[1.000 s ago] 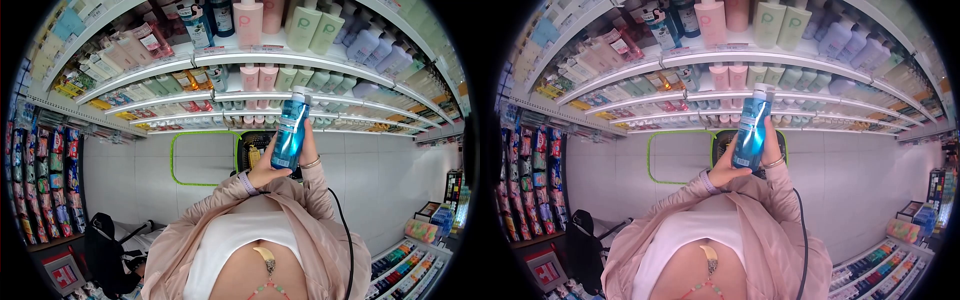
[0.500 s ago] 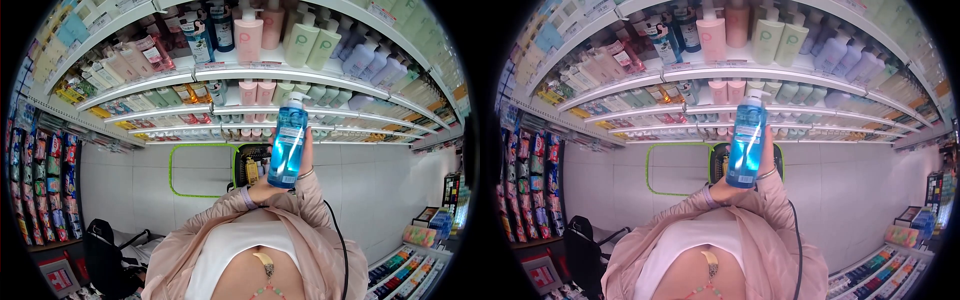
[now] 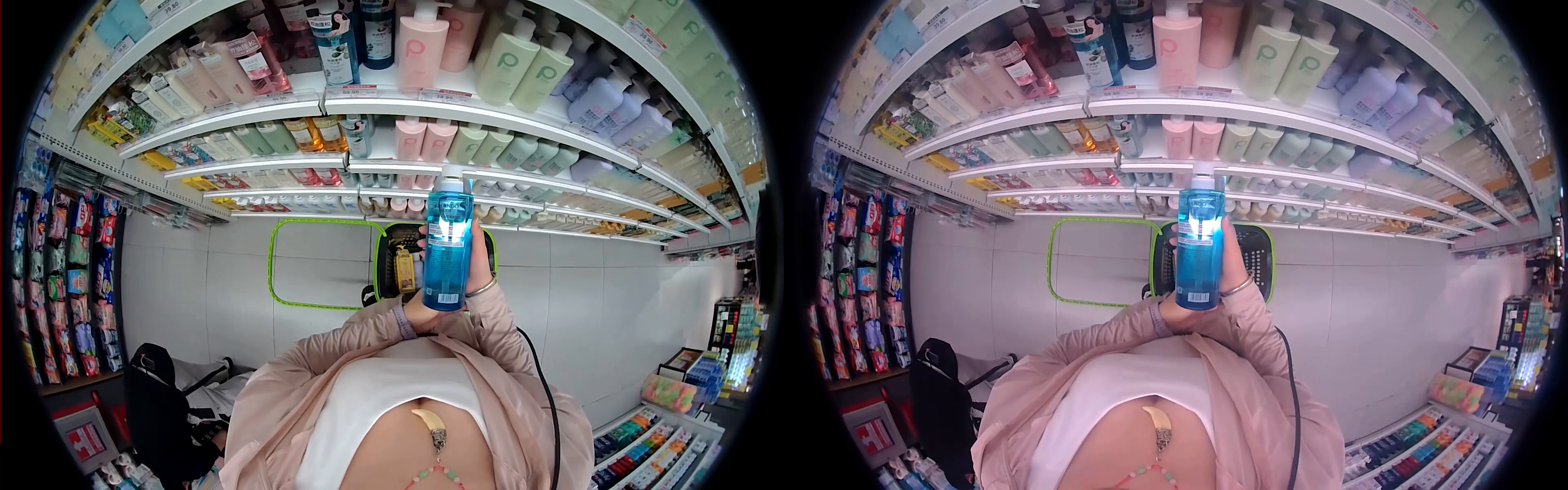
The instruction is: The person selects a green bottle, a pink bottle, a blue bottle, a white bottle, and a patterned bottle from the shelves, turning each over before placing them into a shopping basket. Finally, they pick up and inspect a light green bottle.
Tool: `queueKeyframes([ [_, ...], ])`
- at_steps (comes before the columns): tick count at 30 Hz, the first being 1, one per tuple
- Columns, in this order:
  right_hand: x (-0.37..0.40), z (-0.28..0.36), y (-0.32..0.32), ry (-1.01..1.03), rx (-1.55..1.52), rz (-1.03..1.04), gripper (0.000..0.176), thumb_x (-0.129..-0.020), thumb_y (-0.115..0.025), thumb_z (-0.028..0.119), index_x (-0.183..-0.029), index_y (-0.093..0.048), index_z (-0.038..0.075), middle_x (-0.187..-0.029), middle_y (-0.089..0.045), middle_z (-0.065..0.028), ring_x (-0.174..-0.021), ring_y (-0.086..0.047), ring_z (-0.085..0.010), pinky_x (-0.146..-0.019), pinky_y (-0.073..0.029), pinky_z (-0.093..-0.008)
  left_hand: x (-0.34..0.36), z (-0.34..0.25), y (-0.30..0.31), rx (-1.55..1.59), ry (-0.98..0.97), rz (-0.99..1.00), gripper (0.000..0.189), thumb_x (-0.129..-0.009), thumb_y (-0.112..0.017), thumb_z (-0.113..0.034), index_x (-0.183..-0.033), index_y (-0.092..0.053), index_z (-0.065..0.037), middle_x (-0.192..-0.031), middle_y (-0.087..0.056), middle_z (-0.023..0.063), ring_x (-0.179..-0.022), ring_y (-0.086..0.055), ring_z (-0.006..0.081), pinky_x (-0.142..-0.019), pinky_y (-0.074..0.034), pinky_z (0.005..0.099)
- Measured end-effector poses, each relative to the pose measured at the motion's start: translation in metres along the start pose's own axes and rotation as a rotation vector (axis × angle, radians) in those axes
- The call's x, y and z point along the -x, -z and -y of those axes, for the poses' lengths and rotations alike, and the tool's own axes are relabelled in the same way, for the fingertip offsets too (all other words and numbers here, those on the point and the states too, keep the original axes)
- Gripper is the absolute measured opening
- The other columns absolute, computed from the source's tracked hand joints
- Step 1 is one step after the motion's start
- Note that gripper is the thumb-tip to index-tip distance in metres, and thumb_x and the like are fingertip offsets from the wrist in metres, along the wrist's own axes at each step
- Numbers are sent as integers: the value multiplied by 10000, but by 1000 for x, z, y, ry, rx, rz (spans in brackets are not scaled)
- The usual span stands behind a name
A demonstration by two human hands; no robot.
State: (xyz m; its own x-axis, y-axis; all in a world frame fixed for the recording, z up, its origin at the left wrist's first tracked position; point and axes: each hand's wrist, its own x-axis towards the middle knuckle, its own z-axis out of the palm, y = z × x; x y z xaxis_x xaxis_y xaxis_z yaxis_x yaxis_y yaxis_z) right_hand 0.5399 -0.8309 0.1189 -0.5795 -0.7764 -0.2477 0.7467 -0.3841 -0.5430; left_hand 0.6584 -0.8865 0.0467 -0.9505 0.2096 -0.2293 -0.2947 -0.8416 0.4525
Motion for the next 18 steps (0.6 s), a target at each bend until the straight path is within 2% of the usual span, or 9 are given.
queueKeyframes([
  [1, -1, -1, 1, 0, -4, 5, 713, -862, -255, 597, -1236, -399, 7, -1114, -533, -169, -926, -570, -259, -790, -487, -360, 0, -1, -1, 36, 22, 6, 248, -794, -579, 32, -1019, -533, -61, -972, -544, 38, -878, -550, 153, -832, -472, 318],
  [8, 5, 0, -2, 14, -41, 19, 748, -846, -247, 624, -1227, -408, 1, -1102, -542, -171, -931, -576, -255, -792, -488, -358, 0, -5, -3, -206, -6, 2, 195, -793, -599, -4, -976, -555, -57, -919, -559, 35, -851, -555, 148, -782, -485, 304],
  [18, 9, -2, 7, 27, -45, 8, 739, -850, -240, 617, -1220, -415, 1, -1095, -545, -174, -931, -577, -262, -782, -492, -362, 1, 0, -4, -21, 18, -13, 204, -803, -601, -39, -997, -543, -64, -942, -557, 38, -858, -553, 154, -786, -478, 324],
])
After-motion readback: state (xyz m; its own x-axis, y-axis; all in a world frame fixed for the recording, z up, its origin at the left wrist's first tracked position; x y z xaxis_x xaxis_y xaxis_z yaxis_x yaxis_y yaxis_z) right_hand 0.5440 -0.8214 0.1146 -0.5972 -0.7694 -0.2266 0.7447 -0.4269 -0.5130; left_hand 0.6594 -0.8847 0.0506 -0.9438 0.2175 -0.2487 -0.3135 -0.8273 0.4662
